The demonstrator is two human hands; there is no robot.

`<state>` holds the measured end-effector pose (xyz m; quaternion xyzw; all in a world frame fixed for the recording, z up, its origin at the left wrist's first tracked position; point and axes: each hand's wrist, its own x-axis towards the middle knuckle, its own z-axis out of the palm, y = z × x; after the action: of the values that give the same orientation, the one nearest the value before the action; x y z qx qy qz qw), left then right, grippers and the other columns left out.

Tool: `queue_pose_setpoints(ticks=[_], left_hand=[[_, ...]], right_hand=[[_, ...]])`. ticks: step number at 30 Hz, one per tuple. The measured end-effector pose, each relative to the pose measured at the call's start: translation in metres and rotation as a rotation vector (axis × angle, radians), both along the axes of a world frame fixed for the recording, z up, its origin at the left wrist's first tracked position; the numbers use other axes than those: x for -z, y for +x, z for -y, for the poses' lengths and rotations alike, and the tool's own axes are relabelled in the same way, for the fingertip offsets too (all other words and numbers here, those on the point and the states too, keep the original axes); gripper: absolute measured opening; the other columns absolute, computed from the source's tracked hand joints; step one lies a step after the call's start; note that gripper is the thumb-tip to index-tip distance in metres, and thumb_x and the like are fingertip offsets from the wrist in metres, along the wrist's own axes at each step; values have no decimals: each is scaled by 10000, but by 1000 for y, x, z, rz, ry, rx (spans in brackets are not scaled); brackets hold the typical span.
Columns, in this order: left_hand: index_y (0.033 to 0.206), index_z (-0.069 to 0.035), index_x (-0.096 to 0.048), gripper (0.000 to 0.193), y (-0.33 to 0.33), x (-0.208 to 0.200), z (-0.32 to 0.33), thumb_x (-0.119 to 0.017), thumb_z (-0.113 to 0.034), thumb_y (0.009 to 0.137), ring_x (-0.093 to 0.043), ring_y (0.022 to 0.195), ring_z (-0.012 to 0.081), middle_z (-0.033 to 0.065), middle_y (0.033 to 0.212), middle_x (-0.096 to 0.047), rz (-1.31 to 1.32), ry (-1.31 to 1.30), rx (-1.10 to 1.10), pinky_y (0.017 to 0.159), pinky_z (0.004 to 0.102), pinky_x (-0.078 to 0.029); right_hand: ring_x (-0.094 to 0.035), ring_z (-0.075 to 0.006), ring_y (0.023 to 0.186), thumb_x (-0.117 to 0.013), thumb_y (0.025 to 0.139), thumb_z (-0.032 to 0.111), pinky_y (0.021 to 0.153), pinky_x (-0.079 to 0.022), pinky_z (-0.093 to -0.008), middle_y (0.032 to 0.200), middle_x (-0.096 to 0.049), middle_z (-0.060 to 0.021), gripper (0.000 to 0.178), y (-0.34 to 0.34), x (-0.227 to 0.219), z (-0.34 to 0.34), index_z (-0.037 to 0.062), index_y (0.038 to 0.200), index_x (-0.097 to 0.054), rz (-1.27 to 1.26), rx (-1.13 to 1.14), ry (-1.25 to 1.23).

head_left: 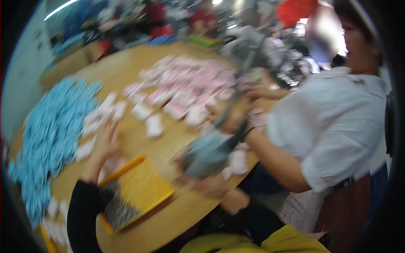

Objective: Manually assemble small plastic housings using an electric screwdriver and organized components.

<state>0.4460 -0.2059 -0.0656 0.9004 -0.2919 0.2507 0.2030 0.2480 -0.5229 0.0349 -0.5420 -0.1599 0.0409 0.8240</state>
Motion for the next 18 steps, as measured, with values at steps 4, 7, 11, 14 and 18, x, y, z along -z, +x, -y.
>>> queue_pose_setpoints(ticks=[4,7,11,14,18], left_hand=[[1429,-126,-440,772,-72,-75,21,-556,31,682,-482,1182,348,188,1329,-411,-137,-178,-19,979,380,-432],[1443,-127,-425,768,-163,-108,27,-514,75,707,-508,1092,311,177,1314,-378,-329,-315,-43,858,302,-484],[1398,-115,-477,756,-277,-84,40,-536,91,674,-493,1156,314,178,1360,-410,-342,-168,-4,892,369,-468],[1336,-124,-525,670,-323,-63,55,-605,42,692,-469,1205,366,198,1338,-431,-411,-4,50,967,437,-435],[1285,-143,-559,501,-325,-36,58,-568,-74,789,-435,1255,378,149,1317,-479,-455,173,154,1039,484,-380]], right_hand=[[-589,-137,715,-721,874,166,645,-501,-275,791,-567,-35,423,16,10,-5,-28,1186,-510,97,29,67],[-548,-144,631,-691,889,294,571,-455,-274,735,-542,-40,458,42,14,-28,-18,1175,-515,258,-37,65],[-520,-153,603,-659,907,379,571,-430,-303,713,-534,-43,480,49,22,-67,-3,1162,-522,274,-72,-4],[-513,-154,605,-646,919,360,595,-429,-315,719,-534,-46,473,46,32,-90,0,1186,-494,243,-66,-11],[-498,-151,602,-619,937,341,591,-414,-310,719,-527,-42,430,59,45,-92,8,1177,-492,294,-55,-3]])
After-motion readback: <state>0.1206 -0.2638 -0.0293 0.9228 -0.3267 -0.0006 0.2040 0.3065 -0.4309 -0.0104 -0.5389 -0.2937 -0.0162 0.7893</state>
